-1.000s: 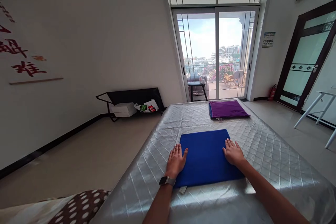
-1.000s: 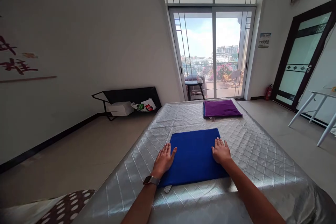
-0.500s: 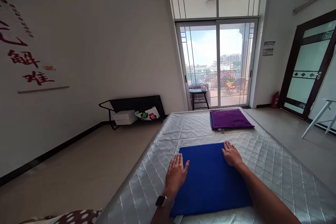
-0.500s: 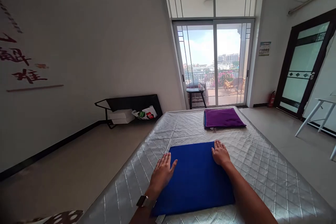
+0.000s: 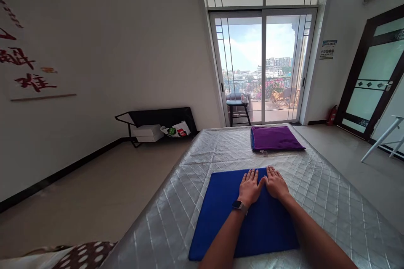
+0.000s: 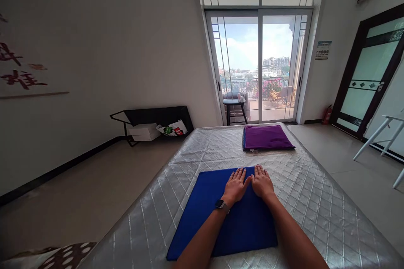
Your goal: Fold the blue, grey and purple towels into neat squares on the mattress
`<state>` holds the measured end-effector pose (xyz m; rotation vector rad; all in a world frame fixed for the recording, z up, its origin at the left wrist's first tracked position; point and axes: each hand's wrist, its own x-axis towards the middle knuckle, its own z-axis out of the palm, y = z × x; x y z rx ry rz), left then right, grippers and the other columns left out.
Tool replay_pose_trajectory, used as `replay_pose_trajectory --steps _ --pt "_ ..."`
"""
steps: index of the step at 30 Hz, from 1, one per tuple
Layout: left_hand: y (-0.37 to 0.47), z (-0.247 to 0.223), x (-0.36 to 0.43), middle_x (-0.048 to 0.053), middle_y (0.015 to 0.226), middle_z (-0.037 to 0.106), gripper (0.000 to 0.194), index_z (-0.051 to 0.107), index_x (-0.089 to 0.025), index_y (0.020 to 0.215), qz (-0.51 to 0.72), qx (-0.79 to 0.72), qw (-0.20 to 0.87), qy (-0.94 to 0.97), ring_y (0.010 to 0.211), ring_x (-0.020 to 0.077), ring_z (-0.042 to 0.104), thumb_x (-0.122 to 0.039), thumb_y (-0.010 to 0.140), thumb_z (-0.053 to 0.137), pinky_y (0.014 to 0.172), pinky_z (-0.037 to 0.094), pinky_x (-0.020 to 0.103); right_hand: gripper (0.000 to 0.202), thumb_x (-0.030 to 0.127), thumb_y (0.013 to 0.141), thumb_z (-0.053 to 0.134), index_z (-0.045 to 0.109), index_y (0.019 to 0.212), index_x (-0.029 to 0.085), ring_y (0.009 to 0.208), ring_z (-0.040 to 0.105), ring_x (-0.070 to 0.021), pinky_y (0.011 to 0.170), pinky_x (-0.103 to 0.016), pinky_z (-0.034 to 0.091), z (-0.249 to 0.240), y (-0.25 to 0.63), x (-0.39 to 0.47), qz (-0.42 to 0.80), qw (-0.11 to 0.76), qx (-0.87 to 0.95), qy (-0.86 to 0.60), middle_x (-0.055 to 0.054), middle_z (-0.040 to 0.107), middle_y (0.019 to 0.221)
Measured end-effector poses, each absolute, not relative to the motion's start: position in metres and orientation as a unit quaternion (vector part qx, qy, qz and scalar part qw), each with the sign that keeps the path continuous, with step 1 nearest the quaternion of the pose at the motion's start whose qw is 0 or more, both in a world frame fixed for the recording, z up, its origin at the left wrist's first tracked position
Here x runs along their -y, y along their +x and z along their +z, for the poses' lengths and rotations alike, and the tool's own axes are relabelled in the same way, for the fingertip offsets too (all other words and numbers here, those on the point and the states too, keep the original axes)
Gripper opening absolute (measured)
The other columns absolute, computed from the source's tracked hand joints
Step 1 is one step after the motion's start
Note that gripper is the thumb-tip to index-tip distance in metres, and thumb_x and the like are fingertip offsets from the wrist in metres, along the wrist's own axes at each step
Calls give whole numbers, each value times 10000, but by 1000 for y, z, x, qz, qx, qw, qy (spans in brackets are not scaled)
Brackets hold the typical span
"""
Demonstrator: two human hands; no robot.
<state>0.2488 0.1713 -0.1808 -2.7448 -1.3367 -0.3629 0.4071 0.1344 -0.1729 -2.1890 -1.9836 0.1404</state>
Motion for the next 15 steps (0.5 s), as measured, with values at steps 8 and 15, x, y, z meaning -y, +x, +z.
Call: replay_pose_trajectory --steps 8,15 --pt "102 -194 -208 217 1541 401 676 391 -40 1487 -114 600 8 -791 1440 332 359 -495 1021 213 1177 285 540 639 376 1016 190 224 1565 52 1519 133 -170 1223 -351 104 -161 401 -132 86 85 647 -753 -114 224 1632" --pt "78 -198 -203 196 1544 403 655 405 -66 1485 -121 601 19 -790 1441 293 368 -480 1016 212 1182 301 503 633 371 1012 195 242 1566 69 1519 138 -176 1215 -357 102 -159 401 -130 81 87 649 -751 -117 225 1631"
